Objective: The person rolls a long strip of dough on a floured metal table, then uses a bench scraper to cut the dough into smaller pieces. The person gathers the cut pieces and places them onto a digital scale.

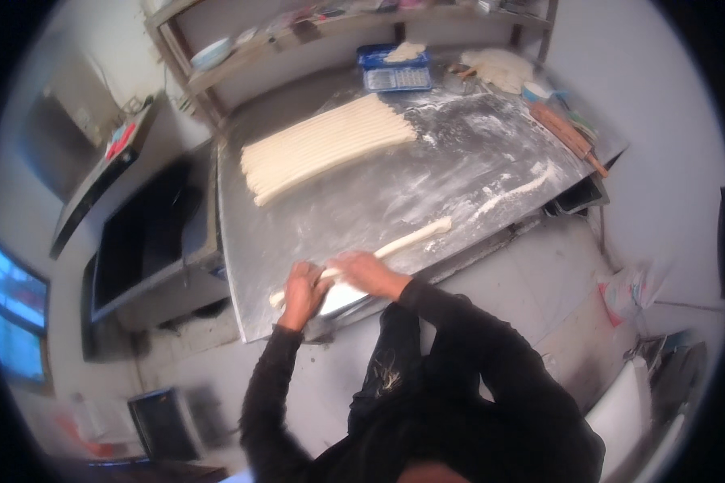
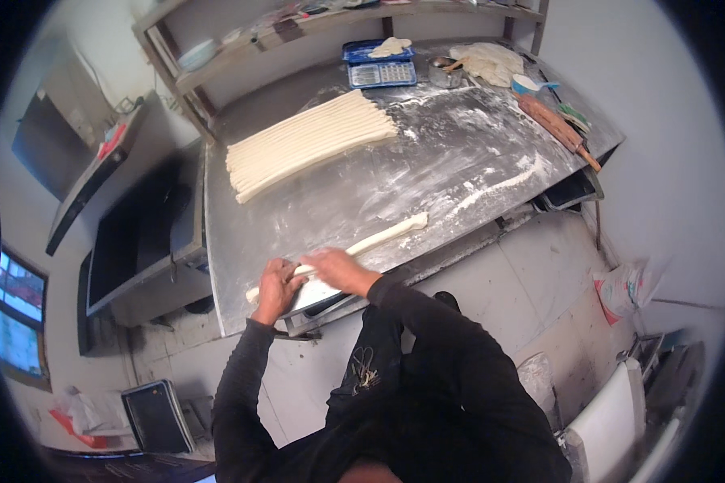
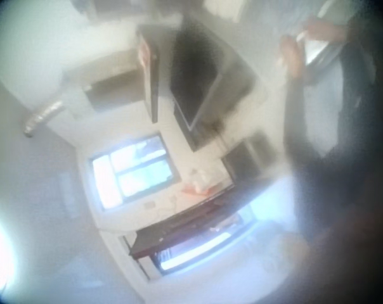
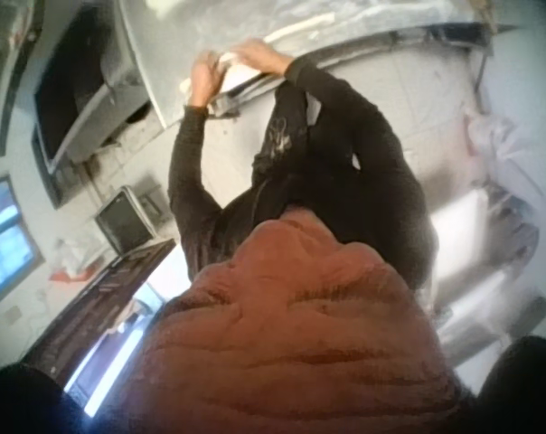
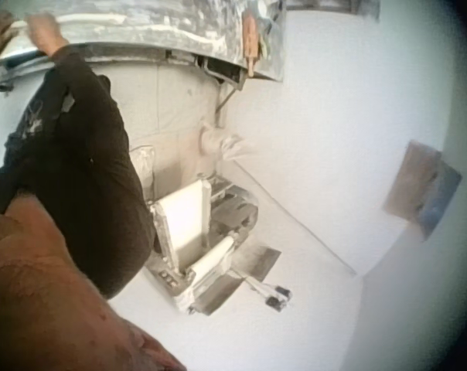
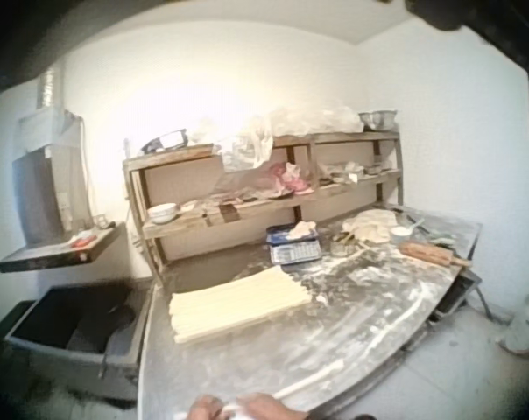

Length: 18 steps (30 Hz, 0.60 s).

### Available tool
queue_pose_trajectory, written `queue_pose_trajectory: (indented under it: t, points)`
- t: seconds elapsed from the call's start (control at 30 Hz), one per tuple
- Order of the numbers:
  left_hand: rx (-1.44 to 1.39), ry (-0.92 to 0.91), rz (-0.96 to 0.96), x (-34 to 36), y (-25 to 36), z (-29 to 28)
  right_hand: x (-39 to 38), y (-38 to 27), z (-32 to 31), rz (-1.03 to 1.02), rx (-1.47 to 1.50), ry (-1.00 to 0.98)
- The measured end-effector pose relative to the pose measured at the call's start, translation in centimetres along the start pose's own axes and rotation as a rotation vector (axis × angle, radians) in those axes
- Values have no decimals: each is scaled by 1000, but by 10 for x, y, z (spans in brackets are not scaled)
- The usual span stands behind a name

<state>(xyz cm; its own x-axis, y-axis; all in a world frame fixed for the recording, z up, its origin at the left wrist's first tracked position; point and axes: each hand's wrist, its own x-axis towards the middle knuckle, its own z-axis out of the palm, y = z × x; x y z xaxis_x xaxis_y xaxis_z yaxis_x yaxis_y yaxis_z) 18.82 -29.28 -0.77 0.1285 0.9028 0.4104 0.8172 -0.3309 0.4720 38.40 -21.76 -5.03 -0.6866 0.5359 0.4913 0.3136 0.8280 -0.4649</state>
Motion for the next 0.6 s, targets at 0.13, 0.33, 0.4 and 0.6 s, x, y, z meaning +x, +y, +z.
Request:
queue_pose_trajectory:
  t: [0.13, 0.33, 0.4, 0.6]
  points:
    - [-14, -25, -48, 0, -7, 4, 8, -5, 2, 62, 13, -55]
    - [64, 22, -27, -4, -4, 18, -58, 65, -65, 49, -208, -56]
    - [19, 14, 57, 16, 15, 40, -62, 71, -81, 94, -245, -118]
    - [-35, -18, 64, 58, 67, 95, -83, 94, -101, -155, -390, 51]
